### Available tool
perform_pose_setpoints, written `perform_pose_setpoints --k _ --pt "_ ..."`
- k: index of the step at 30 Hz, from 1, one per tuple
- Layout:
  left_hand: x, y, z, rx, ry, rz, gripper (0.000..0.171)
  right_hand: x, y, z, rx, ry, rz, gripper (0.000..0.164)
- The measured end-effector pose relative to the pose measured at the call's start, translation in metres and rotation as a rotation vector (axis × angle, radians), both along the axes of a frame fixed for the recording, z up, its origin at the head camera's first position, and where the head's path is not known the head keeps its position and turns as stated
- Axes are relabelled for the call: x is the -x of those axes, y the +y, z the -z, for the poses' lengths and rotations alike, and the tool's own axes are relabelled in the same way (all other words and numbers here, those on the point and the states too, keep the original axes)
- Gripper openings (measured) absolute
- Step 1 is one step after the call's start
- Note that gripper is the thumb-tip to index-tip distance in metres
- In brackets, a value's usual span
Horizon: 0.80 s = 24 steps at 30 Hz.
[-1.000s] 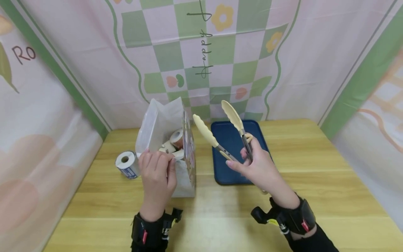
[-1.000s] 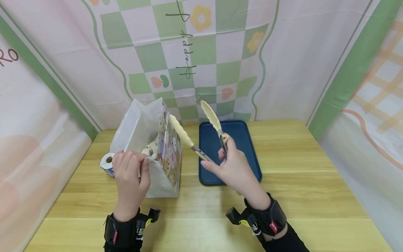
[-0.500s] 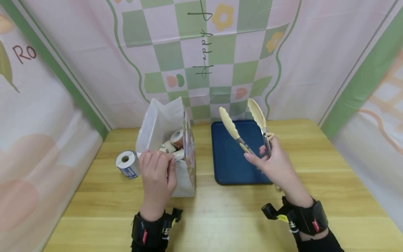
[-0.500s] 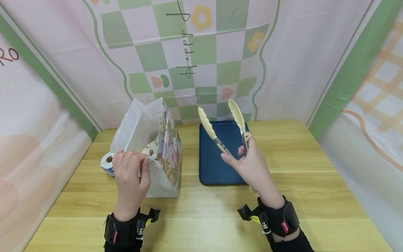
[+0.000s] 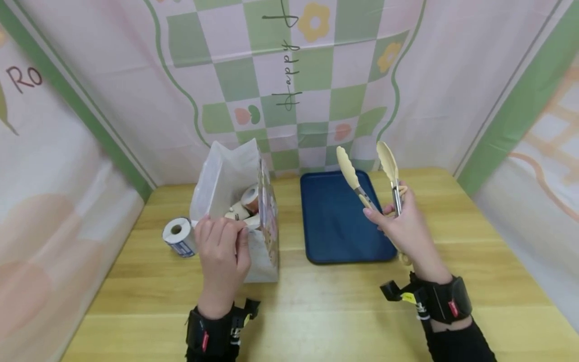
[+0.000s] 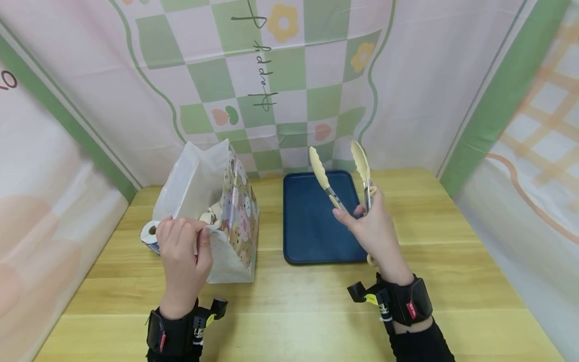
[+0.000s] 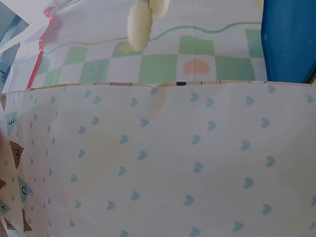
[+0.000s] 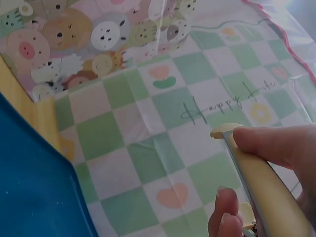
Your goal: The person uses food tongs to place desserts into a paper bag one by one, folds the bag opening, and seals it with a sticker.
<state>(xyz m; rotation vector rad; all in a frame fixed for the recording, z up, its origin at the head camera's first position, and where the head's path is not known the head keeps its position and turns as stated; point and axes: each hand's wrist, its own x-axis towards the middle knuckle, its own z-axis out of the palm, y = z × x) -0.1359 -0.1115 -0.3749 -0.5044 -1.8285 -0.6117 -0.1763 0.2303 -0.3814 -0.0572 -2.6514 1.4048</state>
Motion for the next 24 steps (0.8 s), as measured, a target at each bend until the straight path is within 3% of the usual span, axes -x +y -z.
perform_pose_setpoints --k 14,21,24 --pt "0.001 -0.001 0.002 -0.002 0.014 -0.005 0.027 0.017 0.023 0.018 0.014 -0.055 0.106 0.079" --pt "0.000 -0.001 0.002 -0.002 0.009 -0.007 0.028 0.031 0.038 0.040 0.033 -0.068 0.148 0.088" --pt "0.000 0.000 0.001 -0.001 0.006 -0.008 0.028 0.037 0.046 0.049 0.015 -0.065 0.167 0.074"
